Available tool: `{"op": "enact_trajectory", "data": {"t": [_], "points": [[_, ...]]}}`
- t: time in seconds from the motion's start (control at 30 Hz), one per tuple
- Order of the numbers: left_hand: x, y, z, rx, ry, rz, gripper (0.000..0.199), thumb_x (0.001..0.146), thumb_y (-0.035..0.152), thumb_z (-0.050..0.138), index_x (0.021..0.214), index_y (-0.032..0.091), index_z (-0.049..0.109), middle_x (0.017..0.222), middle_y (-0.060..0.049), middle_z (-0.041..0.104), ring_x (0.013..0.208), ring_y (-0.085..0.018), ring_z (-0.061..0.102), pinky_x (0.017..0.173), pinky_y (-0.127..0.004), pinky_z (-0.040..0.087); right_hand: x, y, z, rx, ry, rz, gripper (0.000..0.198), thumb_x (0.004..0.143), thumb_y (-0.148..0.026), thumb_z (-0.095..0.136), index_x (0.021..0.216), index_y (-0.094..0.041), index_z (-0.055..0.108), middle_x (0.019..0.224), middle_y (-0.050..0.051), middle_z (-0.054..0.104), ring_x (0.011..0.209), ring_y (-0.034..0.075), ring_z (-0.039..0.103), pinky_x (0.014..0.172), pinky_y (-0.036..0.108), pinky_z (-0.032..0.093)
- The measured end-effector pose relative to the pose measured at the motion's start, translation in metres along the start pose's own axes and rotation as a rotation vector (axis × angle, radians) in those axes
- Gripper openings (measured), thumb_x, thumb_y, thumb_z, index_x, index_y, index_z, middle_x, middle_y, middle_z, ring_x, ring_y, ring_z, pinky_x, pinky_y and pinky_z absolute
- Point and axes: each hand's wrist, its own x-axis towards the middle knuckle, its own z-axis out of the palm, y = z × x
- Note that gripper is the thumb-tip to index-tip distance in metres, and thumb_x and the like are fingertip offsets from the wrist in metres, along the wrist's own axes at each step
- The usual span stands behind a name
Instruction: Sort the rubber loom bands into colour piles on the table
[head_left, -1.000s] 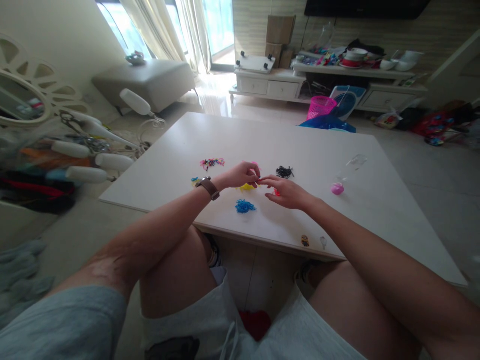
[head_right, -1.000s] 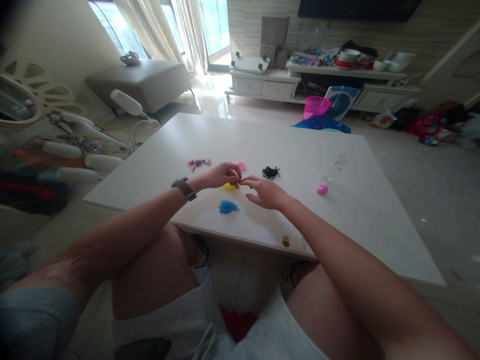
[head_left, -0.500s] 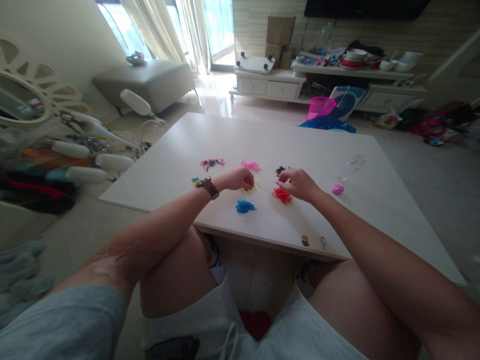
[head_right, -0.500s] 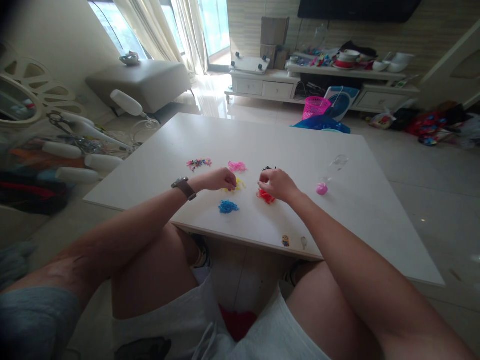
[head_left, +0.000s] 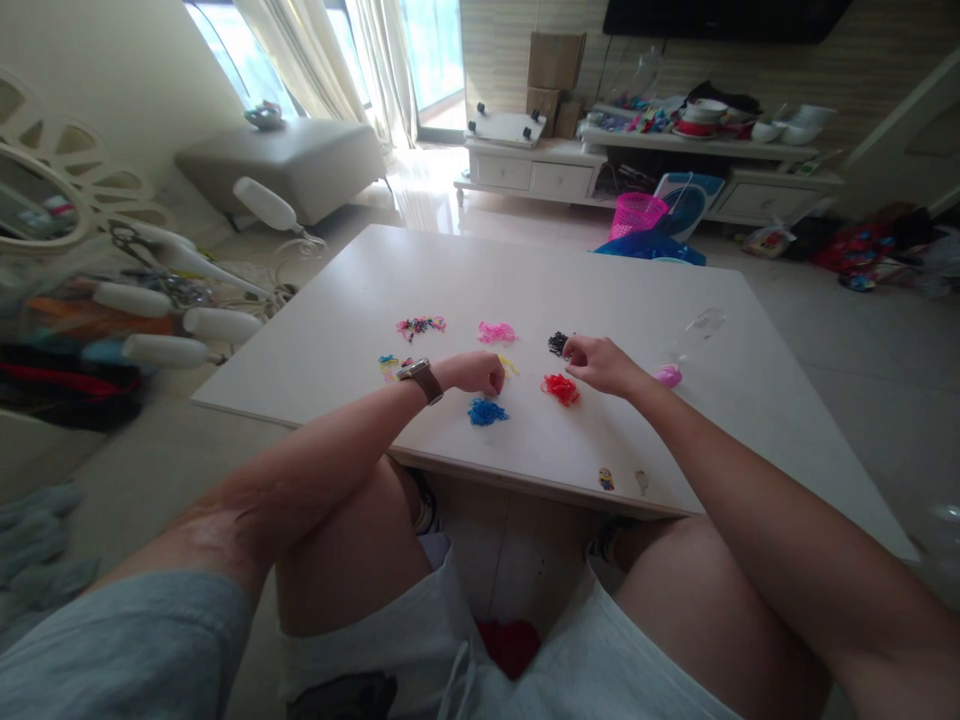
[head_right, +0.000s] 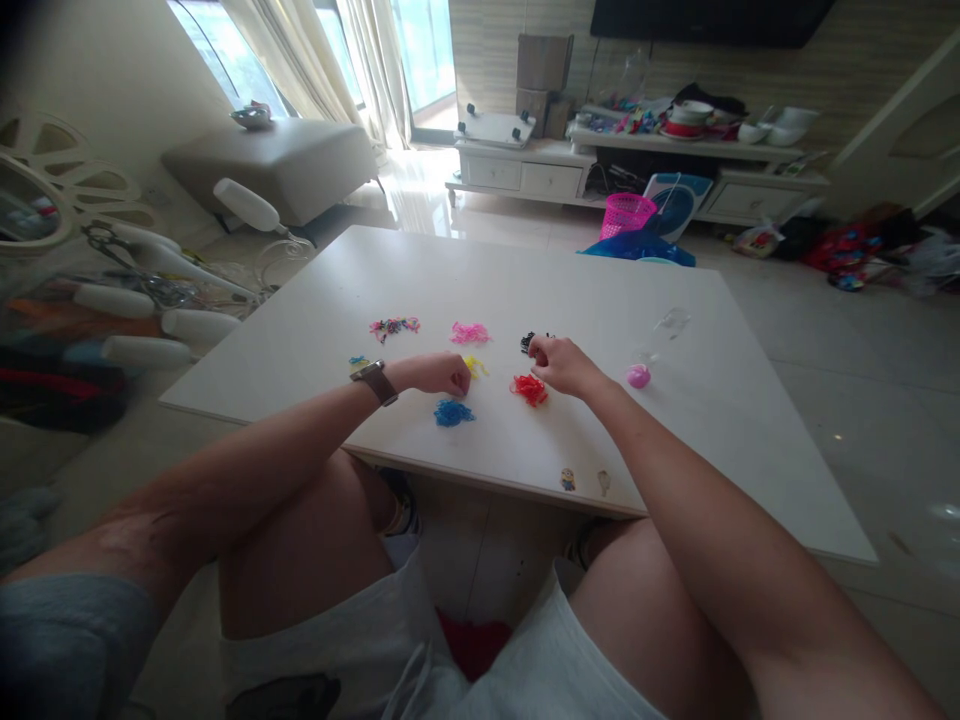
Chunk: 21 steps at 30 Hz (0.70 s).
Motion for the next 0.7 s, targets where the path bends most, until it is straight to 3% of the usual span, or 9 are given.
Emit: {"op": "enact_trajectory", "data": {"t": [0.17, 0.4, 0.7], "points": [[0.0, 0.002, 0.0, 0.022, -0.083, -0.044, 0.012, 0.065, 0.015, 0.074, 0.075, 0.018, 0.081, 0.073, -0.003, 0.077, 0.065, -0.015, 0.066, 0.06, -0.022, 0.043, 0.0, 0.005, -0.003, 0.004, -0.079, 0.029, 0.005, 0.074, -0.017, 0.066, 0.072, -0.019, 0.07, 0.07, 0.001, 0.07, 0.068, 0.015, 0.064, 0.065, 0.026, 0.045], [-0.002, 0.001, 0.0, 0.033, -0.131, -0.029, 0.015, 0.071, 0.017, 0.07, 0.081, 0.018, 0.082, 0.078, -0.004, 0.079, 0.067, -0.014, 0.068, 0.06, -0.02, 0.043, 0.0, 0.01, -0.001, -0.014, -0.141, 0.104, 0.007, 0.076, -0.018, 0.067, 0.076, -0.019, 0.074, 0.071, 0.002, 0.073, 0.069, 0.015, 0.066, 0.065, 0.025, 0.046], [-0.006, 0.008, -0.004, 0.044, -0.118, -0.066, 0.016, 0.072, 0.019, 0.066, 0.078, 0.015, 0.08, 0.071, -0.003, 0.075, 0.065, -0.014, 0.065, 0.058, -0.02, 0.041, 0.0, 0.013, 0.0, -0.059, -0.208, 0.155, 0.01, 0.081, -0.022, 0.067, 0.081, -0.019, 0.076, 0.076, 0.002, 0.075, 0.072, 0.015, 0.067, 0.065, 0.024, 0.046]]}}
